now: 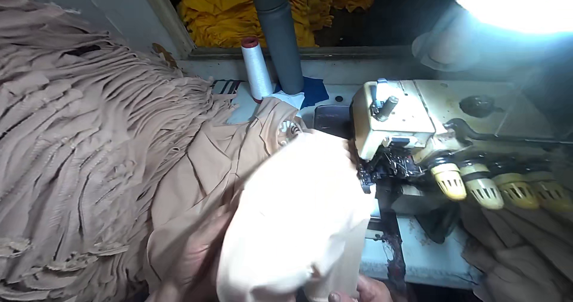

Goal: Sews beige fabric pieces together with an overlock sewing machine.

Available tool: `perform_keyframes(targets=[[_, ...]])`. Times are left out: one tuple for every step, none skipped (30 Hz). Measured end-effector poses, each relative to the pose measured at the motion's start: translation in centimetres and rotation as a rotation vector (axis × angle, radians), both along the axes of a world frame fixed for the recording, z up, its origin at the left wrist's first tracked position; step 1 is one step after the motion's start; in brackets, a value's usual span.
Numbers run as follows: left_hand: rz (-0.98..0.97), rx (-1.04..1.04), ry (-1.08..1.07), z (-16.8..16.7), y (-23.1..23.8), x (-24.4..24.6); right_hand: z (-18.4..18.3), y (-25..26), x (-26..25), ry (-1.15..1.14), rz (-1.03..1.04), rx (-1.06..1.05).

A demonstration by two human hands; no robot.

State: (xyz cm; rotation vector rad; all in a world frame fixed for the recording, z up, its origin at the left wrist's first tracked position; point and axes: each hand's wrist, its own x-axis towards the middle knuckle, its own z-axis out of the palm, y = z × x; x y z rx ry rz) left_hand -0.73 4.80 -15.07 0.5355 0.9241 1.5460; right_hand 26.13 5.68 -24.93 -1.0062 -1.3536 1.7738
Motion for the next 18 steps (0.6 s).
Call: perform_keyframes(targets=[[0.038,-0.054,0.053,-0.2,-1.1,-0.6,0.4,-0.2,-0.1,-0.016,-0.015,0.018],[0.062,-0.135,0.148,-0.8,-1.8,-1.5,0.7,-0.3,-0.1,-0.035,-0.031,0.042],[0.079,-0.240,0.278,-1.6,-2.2,-2.4,1.0,-0.4,0.0,-0.046,-0.035,0.060],[0.067,-0.332,0.419,-2.3,-2.5,-3.4,1.0,-0.4,0.1,-0.032,-0.025,0.068],[0.040,-0.394,0.546,-2.9,-2.8,-4.2,0.8,-0.5,0.3,-0.012,-0.010,0.067],[0.016,-0.420,0.659,-3.3,-3.0,-4.8,0.6,-0.6,0.5,0.009,0.002,0.067],[0.000,-0.422,0.781,-3.4,-3.0,-5.1,0.4,-0.6,0.6,0.022,0.010,0.082],[0.002,-0.412,0.918,-3.4,-2.8,-5.1,0.2,-0.7,0.7,0.034,0.015,0.104],[0.027,-0.397,1.090,-3.3,-2.5,-4.9,0.2,-0.8,0.9,0.047,0.020,0.125],[0.081,-0.376,1.314,-3.2,-2.2,-4.4,0.2,-0.9,1.0,0.061,0.025,0.146],[0.170,-0.321,1.527,-3.2,-2.1,-3.5,0.4,-1.0,1.2,0.067,0.035,0.166],[0.235,-0.205,1.692,-3.1,-2.3,-2.4,0.6,-1.1,1.4,0.062,0.050,0.188],[0.272,-0.039,1.783,-3.1,-2.6,-0.9,1.0,-1.3,1.5,0.060,0.070,0.203],[0.276,0.124,1.790,-3.2,-2.9,0.9,1.3,-1.4,1.7,0.059,0.093,0.220],[0.226,0.254,1.746,-3.5,-3.5,2.9,1.6,-1.6,1.7,0.056,0.112,0.240],[0.149,0.352,1.705,-4.1,-3.9,5.0,1.9,-1.8,1.8,0.052,0.129,0.263],[0.094,0.415,1.697,-5.1,-4.3,6.7,2.1,-1.8,1.8,0.049,0.149,0.282],[0.070,0.446,1.691,-6.1,-4.5,8.0,2.1,-1.8,1.9,0.048,0.169,0.290]])
